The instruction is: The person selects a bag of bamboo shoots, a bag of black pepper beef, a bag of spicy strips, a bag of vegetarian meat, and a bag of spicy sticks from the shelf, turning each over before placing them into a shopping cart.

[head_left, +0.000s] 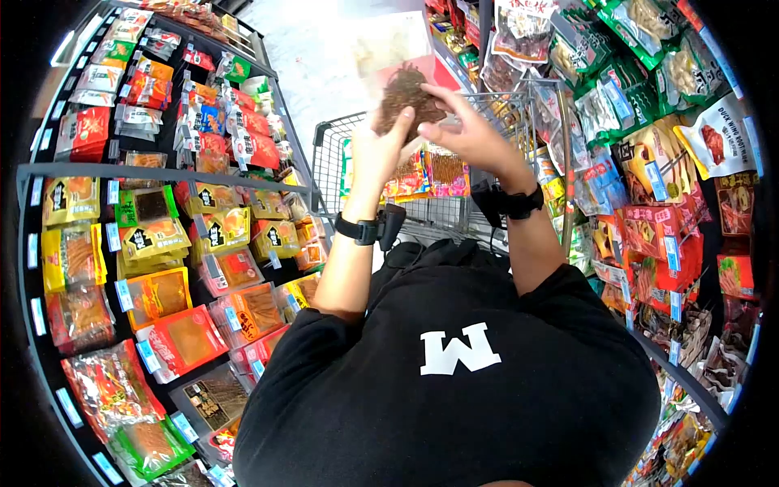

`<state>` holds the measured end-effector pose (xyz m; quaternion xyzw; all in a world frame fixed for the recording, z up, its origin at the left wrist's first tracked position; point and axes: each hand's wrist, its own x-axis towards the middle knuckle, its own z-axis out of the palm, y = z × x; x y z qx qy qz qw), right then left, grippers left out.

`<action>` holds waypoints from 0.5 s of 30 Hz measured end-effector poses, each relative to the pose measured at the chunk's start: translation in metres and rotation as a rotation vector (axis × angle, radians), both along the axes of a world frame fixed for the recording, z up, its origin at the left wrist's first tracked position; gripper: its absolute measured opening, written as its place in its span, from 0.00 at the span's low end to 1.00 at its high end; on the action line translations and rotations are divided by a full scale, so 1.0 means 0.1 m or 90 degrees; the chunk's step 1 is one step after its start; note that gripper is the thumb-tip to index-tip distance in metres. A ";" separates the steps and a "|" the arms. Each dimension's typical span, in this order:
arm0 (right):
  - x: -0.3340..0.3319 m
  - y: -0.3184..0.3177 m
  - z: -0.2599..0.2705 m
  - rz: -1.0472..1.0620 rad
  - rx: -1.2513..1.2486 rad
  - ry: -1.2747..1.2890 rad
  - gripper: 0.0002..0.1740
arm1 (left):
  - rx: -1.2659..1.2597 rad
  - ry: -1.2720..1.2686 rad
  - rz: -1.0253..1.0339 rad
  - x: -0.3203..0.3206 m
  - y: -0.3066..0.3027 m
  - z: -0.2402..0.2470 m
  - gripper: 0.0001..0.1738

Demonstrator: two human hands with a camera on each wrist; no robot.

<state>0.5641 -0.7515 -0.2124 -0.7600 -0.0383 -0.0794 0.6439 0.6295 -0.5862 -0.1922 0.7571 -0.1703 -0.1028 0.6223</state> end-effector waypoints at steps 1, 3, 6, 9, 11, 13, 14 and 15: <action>0.01 0.02 -0.12 -0.013 -0.027 -0.033 0.42 | 0.066 -0.018 -0.023 -0.04 -0.08 -0.01 0.18; 0.01 0.06 -0.09 -0.008 0.059 -0.080 0.45 | 0.107 -0.092 -0.073 -0.08 -0.19 -0.11 0.22; 0.08 -0.03 -0.32 0.009 0.280 -0.045 0.44 | 0.071 -0.135 -0.141 -0.02 -0.23 -0.40 0.21; 0.08 -0.15 -0.56 -0.005 0.455 0.121 0.35 | 0.032 -0.057 -0.179 0.13 -0.18 -0.64 0.23; 0.10 -0.19 -0.75 -0.023 0.500 0.161 0.28 | 0.130 -0.152 -0.179 0.28 -0.13 -0.77 0.22; 0.09 -0.11 -0.83 -0.039 0.553 0.194 0.28 | 0.159 -0.161 -0.065 0.42 -0.07 -1.03 0.25; 0.08 -0.07 -0.88 -0.053 0.605 0.227 0.28 | 0.189 -0.168 0.051 0.48 -0.03 -1.22 0.29; 0.07 -0.03 -0.97 -0.055 0.629 0.245 0.30 | 0.203 -0.143 0.036 0.60 0.05 -1.48 0.36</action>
